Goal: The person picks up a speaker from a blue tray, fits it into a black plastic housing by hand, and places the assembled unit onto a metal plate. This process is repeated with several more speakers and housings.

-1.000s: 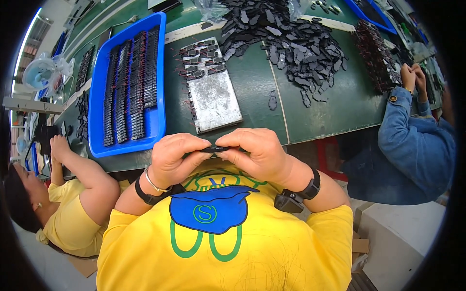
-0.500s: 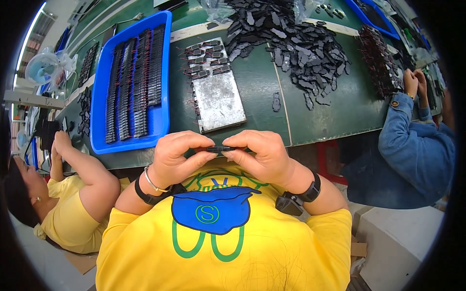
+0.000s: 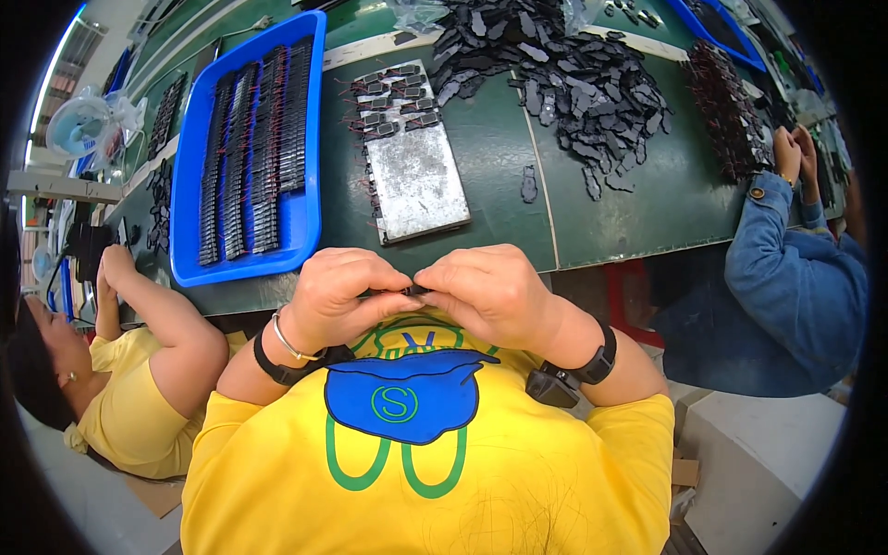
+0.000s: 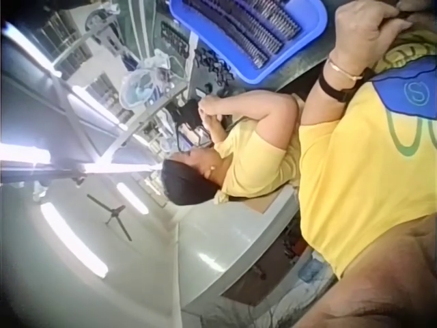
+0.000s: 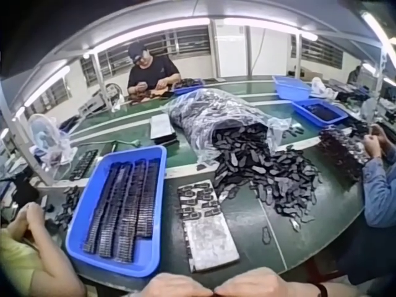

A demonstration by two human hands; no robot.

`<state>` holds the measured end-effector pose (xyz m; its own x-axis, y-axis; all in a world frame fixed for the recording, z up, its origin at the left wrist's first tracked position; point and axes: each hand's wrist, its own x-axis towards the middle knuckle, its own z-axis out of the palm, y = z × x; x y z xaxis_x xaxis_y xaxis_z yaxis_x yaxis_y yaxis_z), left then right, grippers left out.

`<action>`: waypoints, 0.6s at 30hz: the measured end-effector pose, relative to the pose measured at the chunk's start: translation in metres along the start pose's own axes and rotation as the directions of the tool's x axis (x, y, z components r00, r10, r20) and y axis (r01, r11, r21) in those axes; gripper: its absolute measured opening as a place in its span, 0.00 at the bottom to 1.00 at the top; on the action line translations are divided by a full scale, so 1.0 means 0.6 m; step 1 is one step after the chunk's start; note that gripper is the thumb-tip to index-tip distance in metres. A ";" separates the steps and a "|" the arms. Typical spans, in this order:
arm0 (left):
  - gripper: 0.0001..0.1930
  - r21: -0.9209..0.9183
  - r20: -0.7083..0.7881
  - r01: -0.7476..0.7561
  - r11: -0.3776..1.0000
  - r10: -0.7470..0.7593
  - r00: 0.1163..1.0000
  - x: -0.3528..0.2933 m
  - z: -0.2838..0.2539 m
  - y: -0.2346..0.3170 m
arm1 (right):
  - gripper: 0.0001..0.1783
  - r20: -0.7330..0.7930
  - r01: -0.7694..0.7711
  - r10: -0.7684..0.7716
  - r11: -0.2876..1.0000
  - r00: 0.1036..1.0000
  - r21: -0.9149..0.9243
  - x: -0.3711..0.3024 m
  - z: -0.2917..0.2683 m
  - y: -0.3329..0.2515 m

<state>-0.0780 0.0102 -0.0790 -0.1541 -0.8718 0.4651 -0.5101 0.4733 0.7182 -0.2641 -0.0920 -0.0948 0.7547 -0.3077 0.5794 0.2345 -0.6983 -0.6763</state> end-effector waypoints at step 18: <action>0.05 -0.384 0.088 0.300 0.873 -0.289 0.953 -0.015 -0.005 0.012 | 0.07 0.042 -0.081 0.076 0.986 0.996 0.143 0.003 -0.004 -0.009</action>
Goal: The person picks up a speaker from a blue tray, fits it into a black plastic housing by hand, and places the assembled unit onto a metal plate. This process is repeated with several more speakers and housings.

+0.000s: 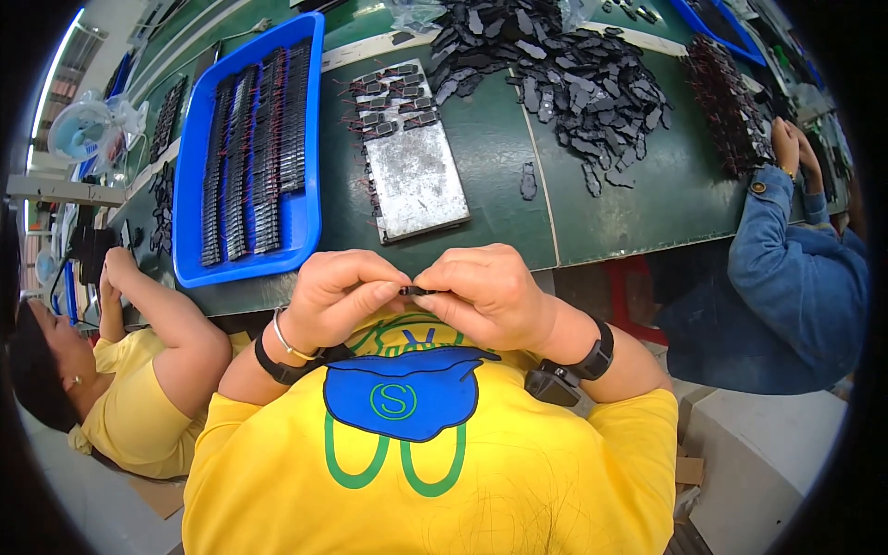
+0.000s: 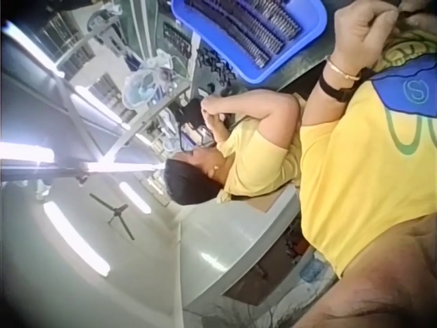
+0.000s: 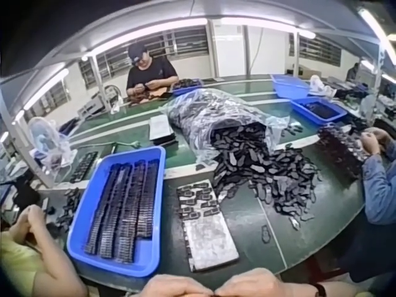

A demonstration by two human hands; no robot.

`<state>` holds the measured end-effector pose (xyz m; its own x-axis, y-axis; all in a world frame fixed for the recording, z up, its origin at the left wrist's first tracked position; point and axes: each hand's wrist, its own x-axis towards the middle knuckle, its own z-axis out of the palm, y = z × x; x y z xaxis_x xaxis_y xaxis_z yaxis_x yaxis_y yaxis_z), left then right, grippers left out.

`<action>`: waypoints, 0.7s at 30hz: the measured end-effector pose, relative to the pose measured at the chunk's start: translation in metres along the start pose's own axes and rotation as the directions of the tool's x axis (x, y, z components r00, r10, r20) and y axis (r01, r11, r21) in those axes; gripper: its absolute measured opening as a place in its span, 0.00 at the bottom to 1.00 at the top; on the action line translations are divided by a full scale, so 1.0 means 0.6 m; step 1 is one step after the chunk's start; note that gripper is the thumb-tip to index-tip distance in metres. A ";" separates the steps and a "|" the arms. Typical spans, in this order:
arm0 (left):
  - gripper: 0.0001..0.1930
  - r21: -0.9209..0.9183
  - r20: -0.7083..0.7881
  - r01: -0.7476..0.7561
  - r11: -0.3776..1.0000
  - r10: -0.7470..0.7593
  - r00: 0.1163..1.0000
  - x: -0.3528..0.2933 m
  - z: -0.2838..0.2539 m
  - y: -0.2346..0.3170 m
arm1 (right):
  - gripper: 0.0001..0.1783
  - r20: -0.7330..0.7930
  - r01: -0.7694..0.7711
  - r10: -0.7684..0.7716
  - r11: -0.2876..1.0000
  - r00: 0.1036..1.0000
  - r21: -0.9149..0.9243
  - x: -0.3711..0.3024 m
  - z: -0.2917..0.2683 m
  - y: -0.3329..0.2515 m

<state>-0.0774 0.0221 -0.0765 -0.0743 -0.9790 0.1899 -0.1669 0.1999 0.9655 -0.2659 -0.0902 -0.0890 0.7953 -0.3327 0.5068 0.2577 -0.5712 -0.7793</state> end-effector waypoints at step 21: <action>0.07 0.394 -0.114 -0.112 0.912 0.170 0.979 0.006 0.017 0.009 | 0.08 -0.085 -0.129 0.132 0.991 0.988 0.044 -0.012 0.019 0.009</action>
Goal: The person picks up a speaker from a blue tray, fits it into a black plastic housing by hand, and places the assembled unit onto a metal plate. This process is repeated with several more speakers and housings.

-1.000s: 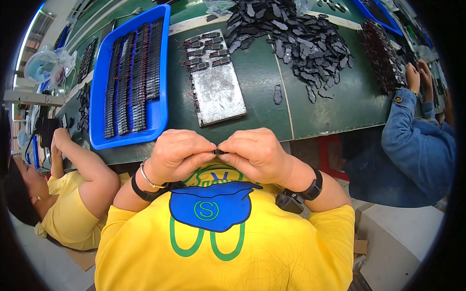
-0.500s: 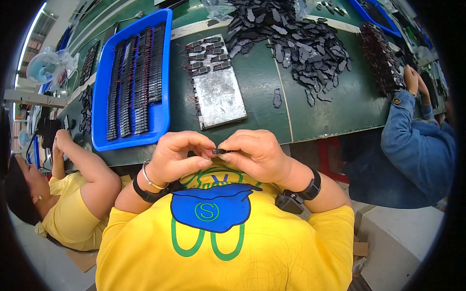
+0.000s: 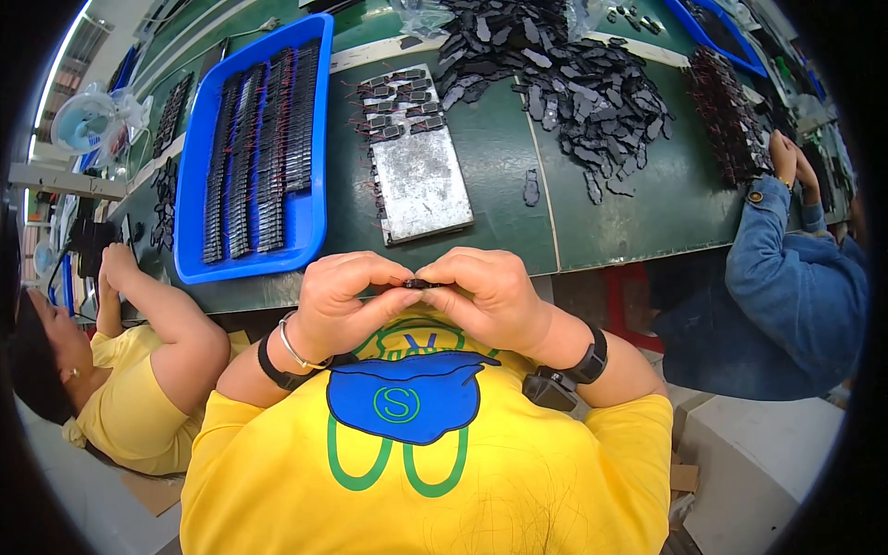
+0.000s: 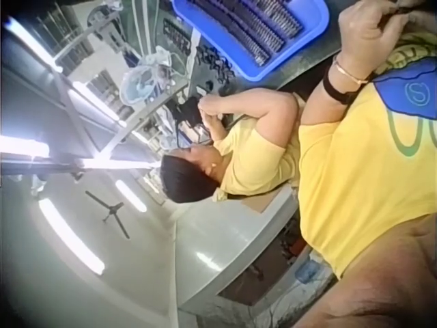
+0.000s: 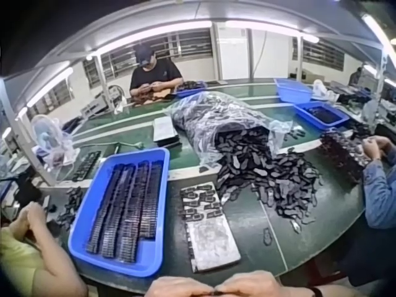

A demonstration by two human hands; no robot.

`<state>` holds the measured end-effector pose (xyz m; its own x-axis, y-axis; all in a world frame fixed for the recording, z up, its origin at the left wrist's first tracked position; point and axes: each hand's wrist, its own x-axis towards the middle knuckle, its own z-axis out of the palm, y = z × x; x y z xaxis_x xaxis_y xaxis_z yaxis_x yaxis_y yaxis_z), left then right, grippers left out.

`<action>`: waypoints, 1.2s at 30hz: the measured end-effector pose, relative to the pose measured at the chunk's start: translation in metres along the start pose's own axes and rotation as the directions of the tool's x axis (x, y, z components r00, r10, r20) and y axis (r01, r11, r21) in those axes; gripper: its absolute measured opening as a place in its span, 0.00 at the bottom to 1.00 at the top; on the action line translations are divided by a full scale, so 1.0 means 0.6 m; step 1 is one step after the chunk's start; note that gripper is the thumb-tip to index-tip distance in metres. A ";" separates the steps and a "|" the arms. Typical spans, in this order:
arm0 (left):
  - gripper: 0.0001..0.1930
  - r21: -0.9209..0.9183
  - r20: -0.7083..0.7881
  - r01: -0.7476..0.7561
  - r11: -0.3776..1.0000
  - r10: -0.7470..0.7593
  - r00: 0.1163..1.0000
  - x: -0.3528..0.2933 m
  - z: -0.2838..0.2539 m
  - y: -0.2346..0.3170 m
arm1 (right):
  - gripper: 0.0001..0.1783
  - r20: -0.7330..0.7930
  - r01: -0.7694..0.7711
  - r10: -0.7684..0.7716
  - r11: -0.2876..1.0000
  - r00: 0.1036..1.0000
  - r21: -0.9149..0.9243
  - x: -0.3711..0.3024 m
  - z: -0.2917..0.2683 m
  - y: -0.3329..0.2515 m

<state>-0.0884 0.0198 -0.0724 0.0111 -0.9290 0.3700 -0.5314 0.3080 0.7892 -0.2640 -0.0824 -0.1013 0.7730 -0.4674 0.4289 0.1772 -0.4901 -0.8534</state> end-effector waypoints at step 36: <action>0.10 -0.176 -0.050 0.049 0.983 -0.058 0.997 -0.003 -0.019 -0.009 | 0.09 0.010 -0.203 0.203 0.976 0.979 0.080 0.013 -0.020 -0.030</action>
<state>-0.0761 0.0219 -0.0715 0.0846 -0.9338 0.3475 -0.3726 0.2938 0.8803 -0.2687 -0.0861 -0.0789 0.7988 -0.5499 0.2441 0.0648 -0.3247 -0.9436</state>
